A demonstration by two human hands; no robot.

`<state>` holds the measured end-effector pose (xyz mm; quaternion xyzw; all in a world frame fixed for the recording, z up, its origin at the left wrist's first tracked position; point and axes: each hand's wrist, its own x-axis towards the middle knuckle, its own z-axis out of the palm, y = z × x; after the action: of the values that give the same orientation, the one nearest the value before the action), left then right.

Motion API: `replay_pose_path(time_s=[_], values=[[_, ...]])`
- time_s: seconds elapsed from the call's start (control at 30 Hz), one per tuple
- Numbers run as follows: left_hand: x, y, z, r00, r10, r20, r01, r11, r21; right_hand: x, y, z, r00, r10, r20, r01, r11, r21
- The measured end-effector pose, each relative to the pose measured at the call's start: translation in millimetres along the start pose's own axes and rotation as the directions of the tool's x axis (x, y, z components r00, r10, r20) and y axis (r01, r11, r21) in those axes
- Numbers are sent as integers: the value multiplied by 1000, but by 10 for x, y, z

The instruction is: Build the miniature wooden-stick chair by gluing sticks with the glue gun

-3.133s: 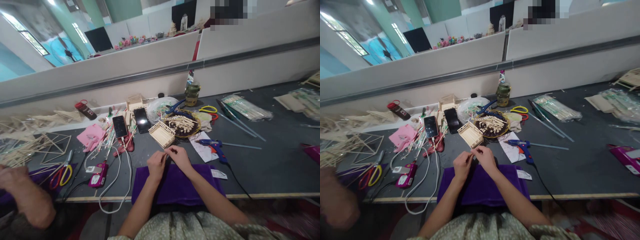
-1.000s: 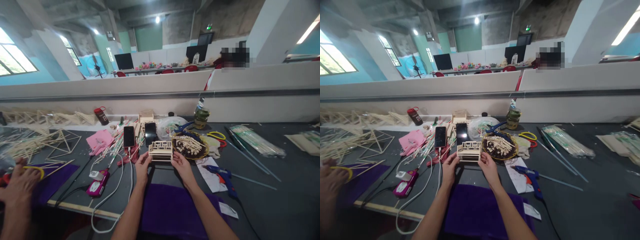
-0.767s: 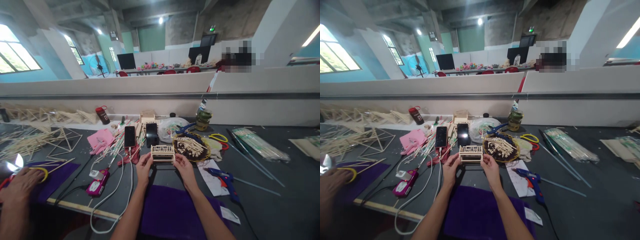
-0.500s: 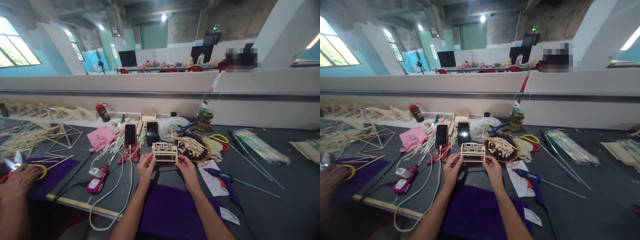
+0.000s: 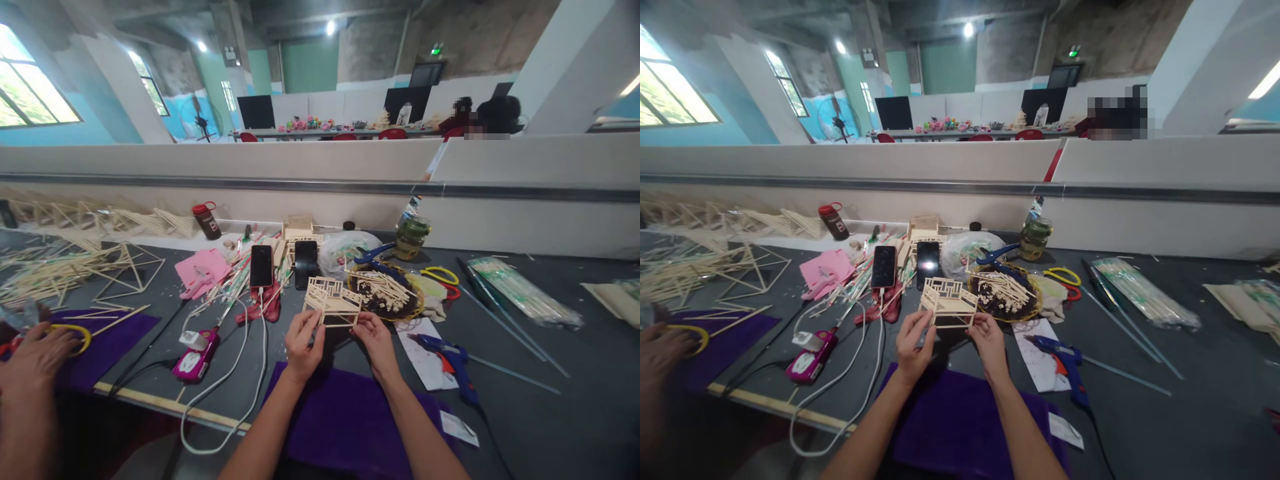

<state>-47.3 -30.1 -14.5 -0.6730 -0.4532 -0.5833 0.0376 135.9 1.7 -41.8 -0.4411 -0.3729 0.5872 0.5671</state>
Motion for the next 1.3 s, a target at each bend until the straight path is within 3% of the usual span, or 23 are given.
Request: replay_pose_path(time_s=[0.23, 0.37, 0.57, 0.7, 0.83, 1.0, 1.17, 1.3], values=[[-1, 85, -29, 981, 160, 113, -166, 985, 42, -38, -21, 36, 998, 55, 4, -55, 998, 38], [9, 112, -35, 971, 208, 122, -215, 976, 46, -55, -27, 41, 997, 69, 20, -70, 996, 48], [-30, 49, -39, 998, 21, 61, -20, 1000, -6, -25, 11, 30, 1000, 0, 16, 0, 1000, 24], [-45, -31, -41, 983, -183, 12, 183, 978, -101, 21, 70, 16, 993, -116, -1, 115, 983, -142], [-59, -117, -6, 910, -415, 5, 406, 886, -225, 52, 128, -1, 986, -168, -12, 162, 961, -224], [-95, -220, 46, 758, -648, 73, 621, 684, -382, 44, 167, -10, 981, -188, 38, 191, 941, -278], [-96, -301, 40, 673, -733, 105, 710, 598, -372, 33, 187, -3, 980, -192, 56, 199, 926, -321], [-111, -372, 42, 642, -761, 94, 740, 584, -334, 31, 207, -26, 981, -189, 52, 194, 911, -364]])
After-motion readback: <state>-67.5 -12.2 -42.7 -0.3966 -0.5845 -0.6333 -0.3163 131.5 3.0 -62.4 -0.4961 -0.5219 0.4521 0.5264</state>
